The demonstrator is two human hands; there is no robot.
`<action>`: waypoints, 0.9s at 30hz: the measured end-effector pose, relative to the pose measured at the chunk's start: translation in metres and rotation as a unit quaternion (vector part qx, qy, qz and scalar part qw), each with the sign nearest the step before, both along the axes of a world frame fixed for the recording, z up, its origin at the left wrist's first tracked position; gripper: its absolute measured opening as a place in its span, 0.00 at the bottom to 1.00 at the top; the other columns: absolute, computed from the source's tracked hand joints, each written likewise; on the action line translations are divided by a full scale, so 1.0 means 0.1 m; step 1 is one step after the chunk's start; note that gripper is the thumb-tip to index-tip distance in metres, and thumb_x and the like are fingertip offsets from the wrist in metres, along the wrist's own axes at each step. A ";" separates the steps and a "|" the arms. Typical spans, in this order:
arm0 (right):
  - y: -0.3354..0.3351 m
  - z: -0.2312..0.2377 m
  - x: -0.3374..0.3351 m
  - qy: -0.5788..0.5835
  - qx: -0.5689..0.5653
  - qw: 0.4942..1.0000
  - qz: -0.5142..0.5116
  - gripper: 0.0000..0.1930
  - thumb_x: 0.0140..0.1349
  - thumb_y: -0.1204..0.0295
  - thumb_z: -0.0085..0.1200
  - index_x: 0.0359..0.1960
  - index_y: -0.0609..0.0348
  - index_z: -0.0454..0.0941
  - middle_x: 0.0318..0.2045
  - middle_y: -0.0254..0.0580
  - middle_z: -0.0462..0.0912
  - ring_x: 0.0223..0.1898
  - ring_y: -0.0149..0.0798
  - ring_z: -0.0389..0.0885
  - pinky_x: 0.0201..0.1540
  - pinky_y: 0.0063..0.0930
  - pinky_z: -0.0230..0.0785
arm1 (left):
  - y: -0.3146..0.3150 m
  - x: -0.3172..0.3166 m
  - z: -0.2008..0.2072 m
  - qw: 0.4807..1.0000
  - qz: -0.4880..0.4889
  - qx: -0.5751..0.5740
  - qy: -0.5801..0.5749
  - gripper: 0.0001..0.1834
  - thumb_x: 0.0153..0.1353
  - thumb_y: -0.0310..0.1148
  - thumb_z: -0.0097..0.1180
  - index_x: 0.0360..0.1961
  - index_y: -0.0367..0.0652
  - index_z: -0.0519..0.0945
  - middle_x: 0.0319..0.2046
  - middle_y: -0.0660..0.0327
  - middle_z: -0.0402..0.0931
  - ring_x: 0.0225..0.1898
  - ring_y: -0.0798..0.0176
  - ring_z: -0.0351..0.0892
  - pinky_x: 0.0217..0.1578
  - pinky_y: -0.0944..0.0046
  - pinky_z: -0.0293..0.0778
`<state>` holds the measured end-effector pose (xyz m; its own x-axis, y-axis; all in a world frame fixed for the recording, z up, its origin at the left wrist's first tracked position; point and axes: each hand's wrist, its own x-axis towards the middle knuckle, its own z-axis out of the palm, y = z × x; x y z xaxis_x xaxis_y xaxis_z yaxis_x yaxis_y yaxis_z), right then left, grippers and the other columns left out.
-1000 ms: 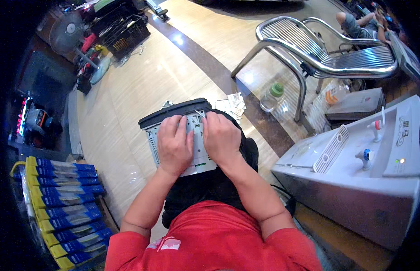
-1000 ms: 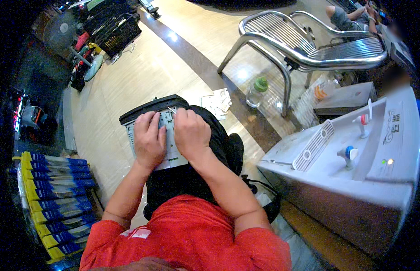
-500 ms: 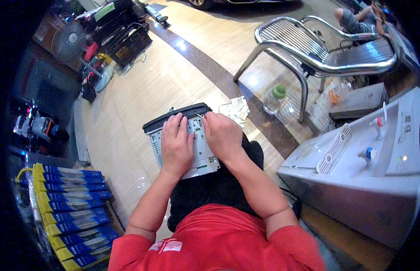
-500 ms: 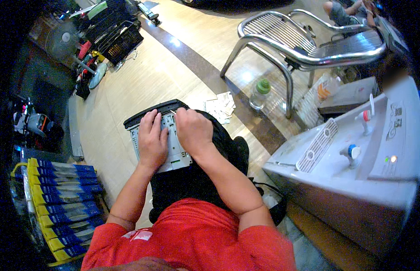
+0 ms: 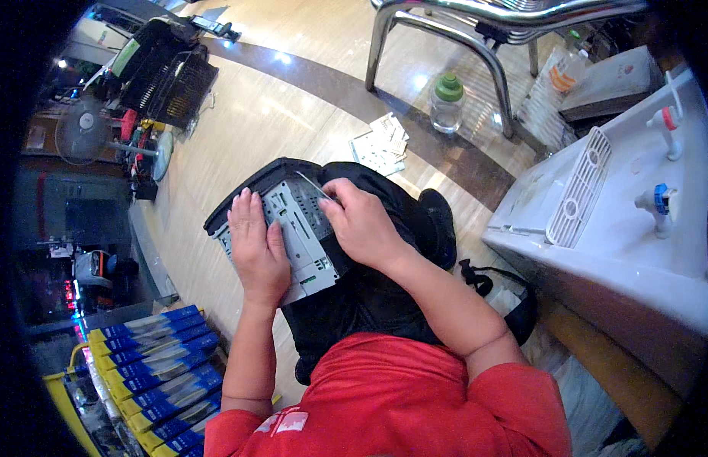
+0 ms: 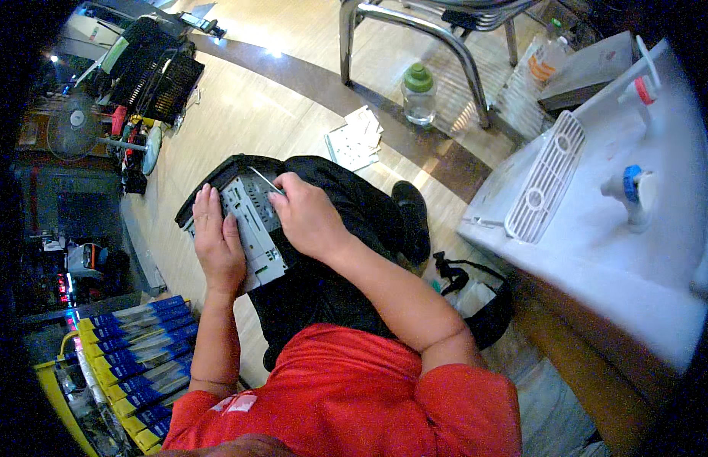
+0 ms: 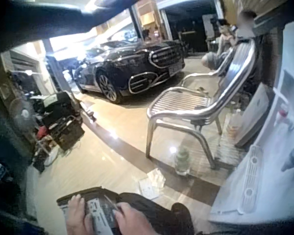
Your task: The person disassembles a car stereo unit by removing a front panel and metal housing pieces by hand, then uses a screwdriver to remove small screws from an internal circuit board.
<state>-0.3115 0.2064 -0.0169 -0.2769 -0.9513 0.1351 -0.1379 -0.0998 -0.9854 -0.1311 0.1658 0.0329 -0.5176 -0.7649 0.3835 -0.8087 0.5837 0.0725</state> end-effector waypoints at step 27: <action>-0.23 -0.10 0.19 -0.007 -0.023 1.000 -0.009 0.08 0.67 0.72 0.48 0.33 0.65 0.72 0.27 0.59 0.79 0.32 0.62 0.79 0.33 0.49 0.70 | -0.04 -0.06 -0.02 1.000 0.015 0.010 -0.018 0.28 0.61 0.26 0.52 0.63 0.28 0.66 0.63 0.37 0.64 0.67 0.39 0.61 0.68 0.46 0.51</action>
<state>-0.2930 0.1835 -0.0273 -0.2961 -0.9393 0.1736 -0.1254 -0.1419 -0.9819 -0.1371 0.1616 0.0308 -0.5076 -0.7877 0.3492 -0.8282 0.5578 0.0545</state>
